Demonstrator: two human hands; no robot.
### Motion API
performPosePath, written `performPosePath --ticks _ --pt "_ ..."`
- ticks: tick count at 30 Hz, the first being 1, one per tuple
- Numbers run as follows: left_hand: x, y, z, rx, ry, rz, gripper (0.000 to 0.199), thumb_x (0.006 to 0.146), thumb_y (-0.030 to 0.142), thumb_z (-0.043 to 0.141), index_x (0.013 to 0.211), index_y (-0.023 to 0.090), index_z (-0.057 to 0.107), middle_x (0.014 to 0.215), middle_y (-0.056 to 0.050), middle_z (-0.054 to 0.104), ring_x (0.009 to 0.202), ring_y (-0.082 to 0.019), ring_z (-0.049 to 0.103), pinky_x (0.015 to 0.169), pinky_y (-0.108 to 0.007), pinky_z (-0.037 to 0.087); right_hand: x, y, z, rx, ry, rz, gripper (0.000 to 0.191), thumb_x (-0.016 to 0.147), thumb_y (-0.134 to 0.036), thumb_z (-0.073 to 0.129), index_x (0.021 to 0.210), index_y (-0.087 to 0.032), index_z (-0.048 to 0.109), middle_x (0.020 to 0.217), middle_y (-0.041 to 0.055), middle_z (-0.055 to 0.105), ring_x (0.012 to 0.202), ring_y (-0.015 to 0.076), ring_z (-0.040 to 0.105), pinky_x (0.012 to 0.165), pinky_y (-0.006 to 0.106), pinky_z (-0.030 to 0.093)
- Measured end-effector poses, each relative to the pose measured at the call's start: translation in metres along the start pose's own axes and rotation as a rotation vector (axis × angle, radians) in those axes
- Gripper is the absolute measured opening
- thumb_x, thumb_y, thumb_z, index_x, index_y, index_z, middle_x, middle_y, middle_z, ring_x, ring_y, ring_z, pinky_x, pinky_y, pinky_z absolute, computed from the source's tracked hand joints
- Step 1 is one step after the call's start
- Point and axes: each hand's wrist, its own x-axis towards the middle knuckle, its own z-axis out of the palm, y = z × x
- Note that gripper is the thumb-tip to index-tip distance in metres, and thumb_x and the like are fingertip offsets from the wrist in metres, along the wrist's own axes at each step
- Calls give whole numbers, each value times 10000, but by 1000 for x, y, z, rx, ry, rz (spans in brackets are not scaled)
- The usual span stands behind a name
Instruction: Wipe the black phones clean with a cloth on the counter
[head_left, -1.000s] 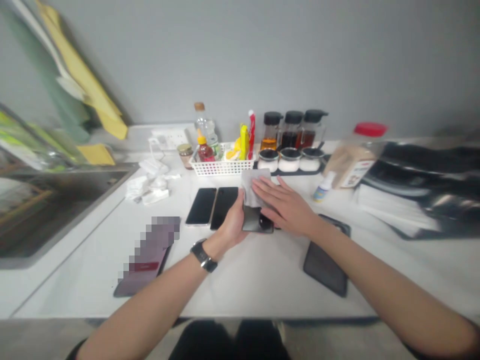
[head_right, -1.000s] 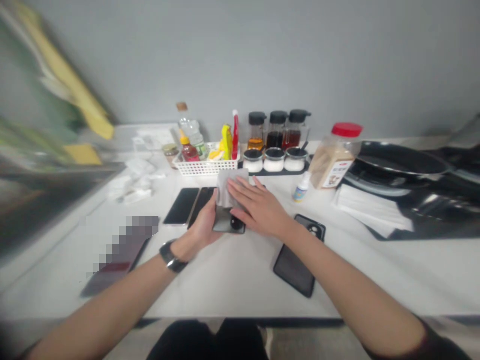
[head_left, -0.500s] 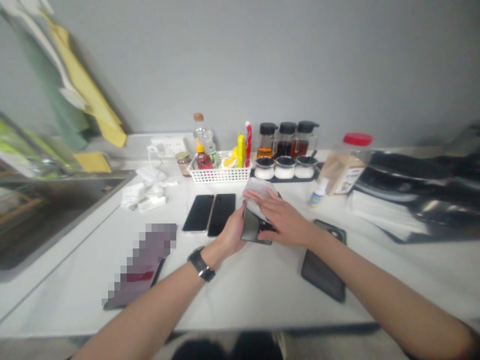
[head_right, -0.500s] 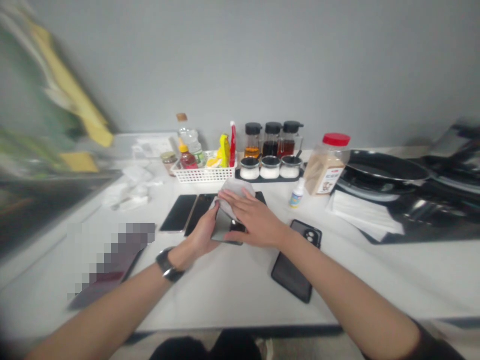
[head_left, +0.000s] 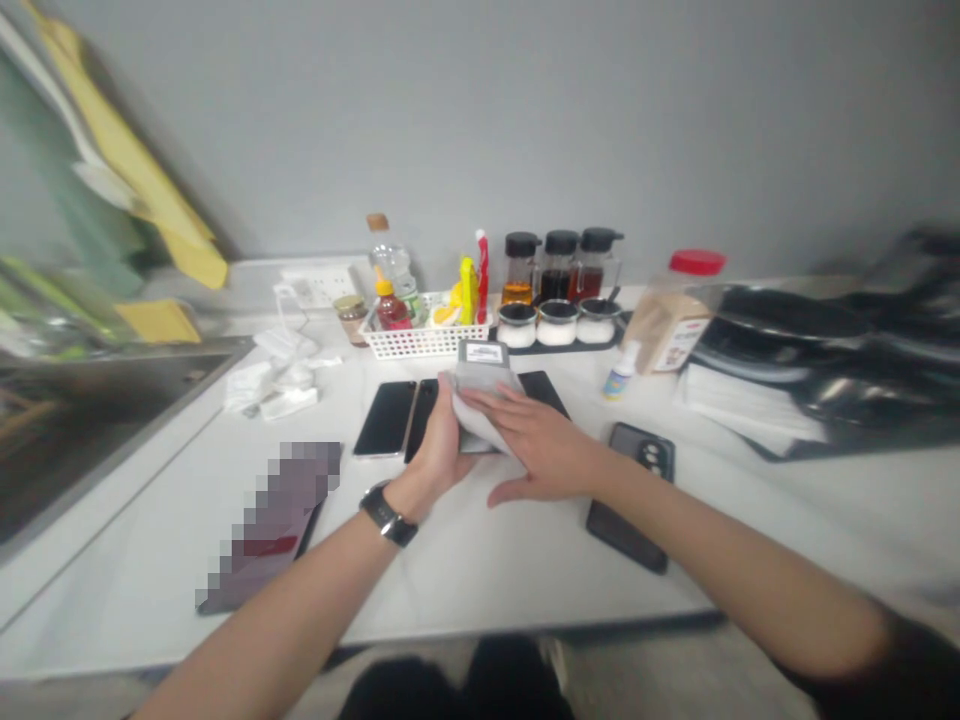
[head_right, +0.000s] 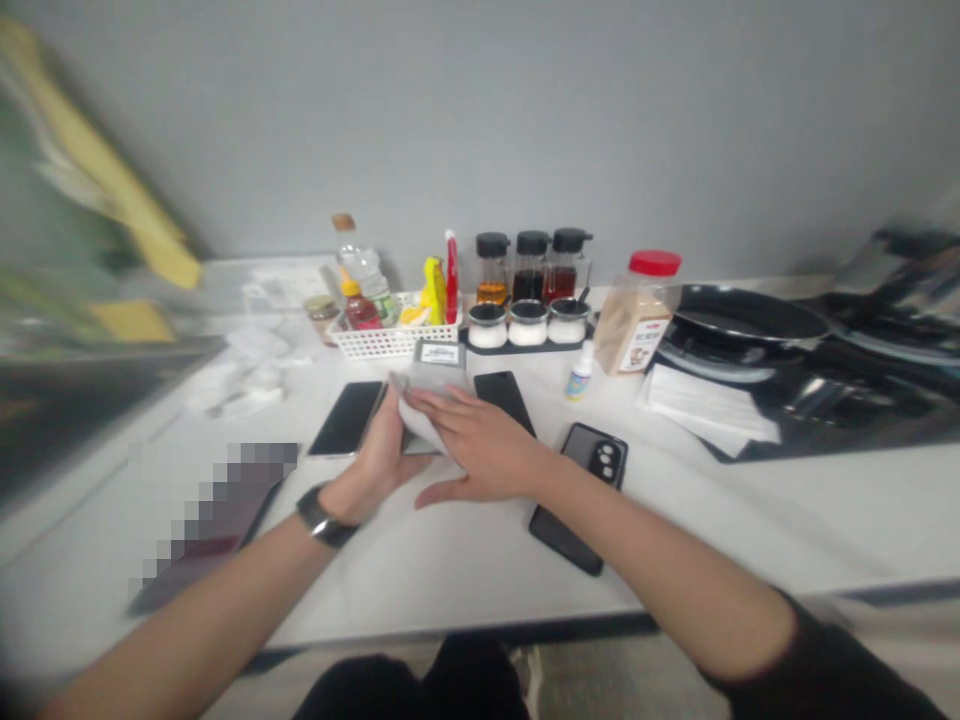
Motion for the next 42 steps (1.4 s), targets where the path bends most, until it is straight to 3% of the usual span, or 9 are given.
performPosePath --ticks 3,6,10,17,23,28,34,38,42 --pt "1 6 -1 -33 -3 17 748 1073 678 373 1329 78 738 1235 -193 812 1265 -363 731 1138 -518 552 3 -9 0 4 -10 -68 1045 1002 -778 510 1713 -66 228 1699 229 466 1638 278 389 1386 528 228" --pt "-5 6 8 -13 66 -1 581 1104 576 404 1346 171 741 1271 -112 817 1290 -325 724 1150 -510 550 0 2 -6 -83 5 52 941 1046 -751 418 1722 -121 243 1726 203 428 1640 303 382 1380 604 201" --pt "-9 2 18 -39 46 -43 634 1125 575 327 1361 152 734 1240 -130 824 1245 -296 751 1155 -451 546 -4 10 -1 -168 24 234 1043 991 -815 454 1656 -15 372 1650 323 475 1603 423 421 1327 700 270" --pt "1 7 2 -119 109 12 780 1082 701 309 1376 112 726 1168 -162 836 1135 -311 790 1114 -464 568 6 -16 5 -112 -24 -53 1032 978 -839 445 1558 14 498 1526 286 636 1574 343 486 1368 585 261" --pt "-8 -2 12 71 -9 -109 711 1108 645 272 1416 172 704 1058 -140 850 1038 -308 815 958 -434 635 -4 11 -6 -202 43 282 970 1038 -779 344 1457 64 575 1544 373 570 1570 468 448 1328 720 235" --pt "-10 -2 0 466 -287 -259 899 1027 808 247 1121 109 803 878 -195 824 705 -286 793 634 -343 621 -5 23 -11 82 323 513 769 1098 -681 256 1384 -76 638 1383 266 685 1312 397 656 1136 618 520" --pt "-10 13 -6 471 -446 -276 801 1019 796 369 1253 125 737 932 -194 827 661 -269 782 568 -313 572 -6 40 -27 855 361 672 529 836 -687 815 1050 -210 735 975 52 798 883 239 747 773 357 613" --pt "-5 24 -7 314 -388 -339 903 1029 804 277 1290 60 718 1103 -262 815 775 -281 798 733 -378 619 -5 49 -32 983 590 695 503 756 -633 907 1006 -224 754 984 39 820 879 208 760 795 326 614" --pt "-3 23 0 0 -285 -116 961 1023 815 258 1553 55 513 1341 -290 744 1201 -312 766 1087 -411 541 -4 40 -27 712 1006 650 413 849 -605 842 1028 -256 711 1006 21 812 959 197 771 894 325 617"
